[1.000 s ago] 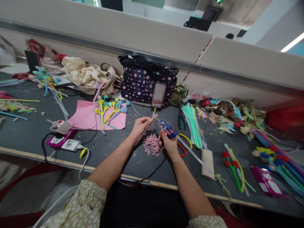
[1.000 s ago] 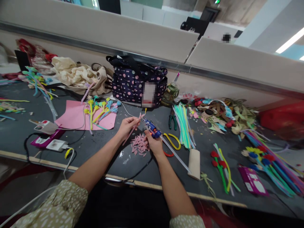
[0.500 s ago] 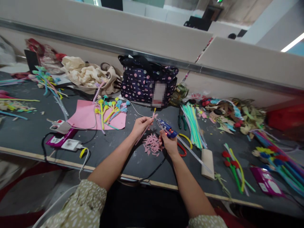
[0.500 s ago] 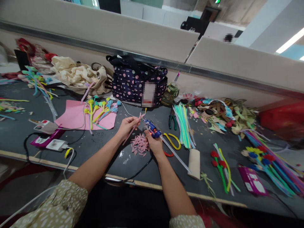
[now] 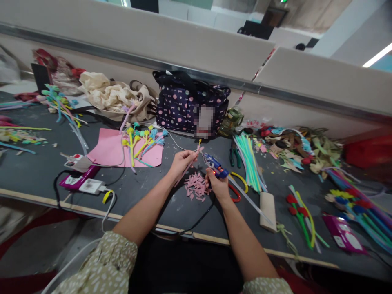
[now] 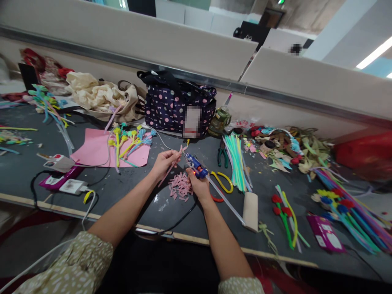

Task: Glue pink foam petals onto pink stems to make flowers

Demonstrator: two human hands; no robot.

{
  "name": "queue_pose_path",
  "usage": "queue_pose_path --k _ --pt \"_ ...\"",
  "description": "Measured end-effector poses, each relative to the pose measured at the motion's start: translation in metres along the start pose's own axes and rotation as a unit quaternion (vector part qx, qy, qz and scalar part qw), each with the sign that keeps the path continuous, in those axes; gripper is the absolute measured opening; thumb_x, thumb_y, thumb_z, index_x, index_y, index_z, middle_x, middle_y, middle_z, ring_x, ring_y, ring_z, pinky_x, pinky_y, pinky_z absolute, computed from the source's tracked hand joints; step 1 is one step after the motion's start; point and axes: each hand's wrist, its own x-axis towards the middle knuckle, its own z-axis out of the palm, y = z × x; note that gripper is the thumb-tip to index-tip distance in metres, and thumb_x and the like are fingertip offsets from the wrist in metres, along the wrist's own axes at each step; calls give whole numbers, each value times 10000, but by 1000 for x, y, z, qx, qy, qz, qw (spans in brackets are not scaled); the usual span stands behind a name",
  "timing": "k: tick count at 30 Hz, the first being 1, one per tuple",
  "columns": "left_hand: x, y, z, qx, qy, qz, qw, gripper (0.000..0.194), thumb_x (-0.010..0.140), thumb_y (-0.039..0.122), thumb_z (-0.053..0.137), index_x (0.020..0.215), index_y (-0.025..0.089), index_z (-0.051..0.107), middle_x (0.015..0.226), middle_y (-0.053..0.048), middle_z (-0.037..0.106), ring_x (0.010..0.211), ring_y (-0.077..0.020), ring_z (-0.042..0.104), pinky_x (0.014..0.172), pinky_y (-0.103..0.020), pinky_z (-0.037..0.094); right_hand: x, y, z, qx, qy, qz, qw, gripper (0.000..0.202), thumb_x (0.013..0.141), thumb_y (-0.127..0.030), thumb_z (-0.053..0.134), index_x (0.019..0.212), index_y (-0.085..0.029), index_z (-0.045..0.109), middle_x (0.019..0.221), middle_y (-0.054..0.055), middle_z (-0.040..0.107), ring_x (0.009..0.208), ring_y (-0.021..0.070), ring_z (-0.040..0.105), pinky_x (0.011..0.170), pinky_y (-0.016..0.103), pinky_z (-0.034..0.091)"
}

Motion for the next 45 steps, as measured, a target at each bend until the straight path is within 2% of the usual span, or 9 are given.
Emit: queue_pose_path --k 15,45 --pt "1 -2 -1 -4 -5 1 1000 423 621 515 785 767 128 697 642 -10 617 560 -94 525 480 -190 393 1 5 -3 -14 -15 -21 1000 464 654 -622 729 614 -171 626 462 -22 569 353 92 498 357 205 416" --pt "1 -3 -2 -13 -10 -3 1000 408 620 507 789 759 133 698 644 -13 623 567 -100 537 481 -192 393 1 5 -2 -1 -2 -1 1000 465 623 -624 747 676 -170 659 461 -26 567 349 94 491 347 205 415"
